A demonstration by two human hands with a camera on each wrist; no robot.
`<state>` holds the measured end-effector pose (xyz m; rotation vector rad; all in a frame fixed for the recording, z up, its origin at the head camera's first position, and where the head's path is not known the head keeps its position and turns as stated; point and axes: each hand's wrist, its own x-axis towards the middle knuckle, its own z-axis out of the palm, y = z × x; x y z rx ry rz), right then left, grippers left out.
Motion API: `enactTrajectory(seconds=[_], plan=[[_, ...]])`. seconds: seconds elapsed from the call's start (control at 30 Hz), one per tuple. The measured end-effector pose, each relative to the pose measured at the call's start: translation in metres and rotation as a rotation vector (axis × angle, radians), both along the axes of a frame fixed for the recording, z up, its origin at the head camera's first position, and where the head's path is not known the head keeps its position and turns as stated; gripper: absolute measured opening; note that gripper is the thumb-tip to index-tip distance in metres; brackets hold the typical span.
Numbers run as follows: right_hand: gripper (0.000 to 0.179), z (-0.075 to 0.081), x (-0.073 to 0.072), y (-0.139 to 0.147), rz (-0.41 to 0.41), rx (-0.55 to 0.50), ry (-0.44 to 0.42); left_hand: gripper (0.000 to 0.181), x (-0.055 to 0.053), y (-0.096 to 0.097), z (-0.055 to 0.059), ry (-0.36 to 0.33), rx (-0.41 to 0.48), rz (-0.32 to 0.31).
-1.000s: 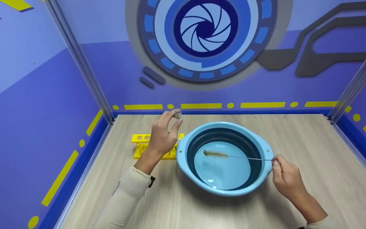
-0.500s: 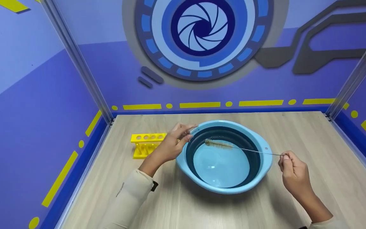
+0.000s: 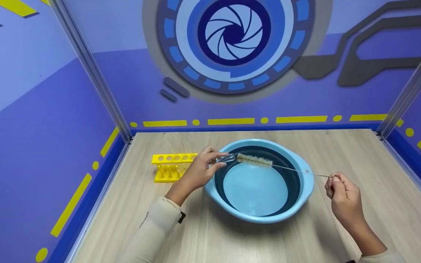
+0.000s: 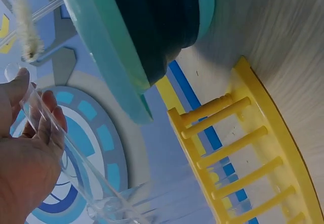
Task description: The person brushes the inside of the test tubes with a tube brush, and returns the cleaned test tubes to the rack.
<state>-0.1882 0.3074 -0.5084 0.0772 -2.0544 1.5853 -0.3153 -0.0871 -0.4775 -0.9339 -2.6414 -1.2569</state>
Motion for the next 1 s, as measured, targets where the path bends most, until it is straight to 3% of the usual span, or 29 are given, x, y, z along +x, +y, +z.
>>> enactTrajectory(seconds=[0.13, 0.47, 0.7, 0.83, 1.0], plan=[[0.037, 0.003, 0.001, -0.001, 0.022, -0.051, 0.007, 0.036, 0.000, 0.001, -0.003, -0.007, -0.005, 0.019], [0.036, 0.005, 0.003, -0.002, 0.084, -0.087, 0.020, 0.036, 0.003, 0.005, -0.007, -0.040, -0.018, -0.015], [0.037, 0.011, 0.001, -0.003, 0.029, 0.088, -0.077, 0.035, 0.008, 0.006, -0.005, -0.023, -0.053, -0.026], [0.038, 0.014, -0.004, -0.008, 0.041, 0.161, -0.120, 0.034, 0.008, 0.012, -0.004, 0.023, -0.055, -0.062], [0.037, 0.013, -0.008, -0.012, 0.056, 0.210, -0.145, 0.033, 0.008, 0.021, -0.004, 0.067, -0.052, -0.050]])
